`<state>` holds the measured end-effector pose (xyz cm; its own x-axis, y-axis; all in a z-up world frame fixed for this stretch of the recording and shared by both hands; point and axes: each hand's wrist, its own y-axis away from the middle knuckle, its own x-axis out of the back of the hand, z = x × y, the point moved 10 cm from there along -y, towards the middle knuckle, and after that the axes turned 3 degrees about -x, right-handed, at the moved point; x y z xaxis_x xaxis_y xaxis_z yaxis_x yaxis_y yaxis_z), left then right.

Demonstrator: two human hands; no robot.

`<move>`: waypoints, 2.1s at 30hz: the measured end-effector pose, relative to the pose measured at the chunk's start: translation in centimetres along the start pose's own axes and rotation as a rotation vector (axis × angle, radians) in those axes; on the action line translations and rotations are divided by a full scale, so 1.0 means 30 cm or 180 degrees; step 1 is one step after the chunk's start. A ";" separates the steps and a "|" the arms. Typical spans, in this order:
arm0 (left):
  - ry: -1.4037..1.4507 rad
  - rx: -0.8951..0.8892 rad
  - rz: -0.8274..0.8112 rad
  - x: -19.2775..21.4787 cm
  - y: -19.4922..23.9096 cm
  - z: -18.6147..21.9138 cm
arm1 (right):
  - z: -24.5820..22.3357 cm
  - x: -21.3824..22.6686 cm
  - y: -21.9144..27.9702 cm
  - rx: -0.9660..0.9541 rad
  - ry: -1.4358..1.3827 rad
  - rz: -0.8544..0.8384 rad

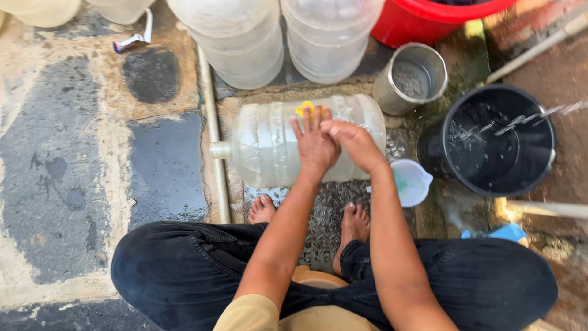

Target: The person scrubs the exterior of a large plastic water dispenser bottle using a yellow sponge and water from a nearby bucket. They rotate the bottle to clean all sides, rinse it with a jug, and place it upright among other bottles.

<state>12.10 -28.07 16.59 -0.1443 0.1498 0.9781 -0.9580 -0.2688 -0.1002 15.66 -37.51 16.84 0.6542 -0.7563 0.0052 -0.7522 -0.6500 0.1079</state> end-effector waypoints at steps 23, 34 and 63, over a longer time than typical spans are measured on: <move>0.0838 -0.1008 -0.0256 -0.044 0.058 0.258 | 0.305 0.217 0.391 -0.0352 0.2968 0.3518; -0.0146 0.0521 -0.0041 0.085 0.036 -0.405 | 0.346 0.213 0.351 -0.1020 0.2899 0.2787; 0.0650 -0.1018 0.0312 -0.031 0.067 0.179 | 0.265 0.253 0.319 -0.0289 0.2045 0.3708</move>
<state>11.64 -33.88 16.45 -0.2545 0.3331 0.9079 -0.9614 0.0140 -0.2747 12.81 -50.05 10.01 -0.4235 -0.6779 0.6009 -0.9024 0.3737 -0.2144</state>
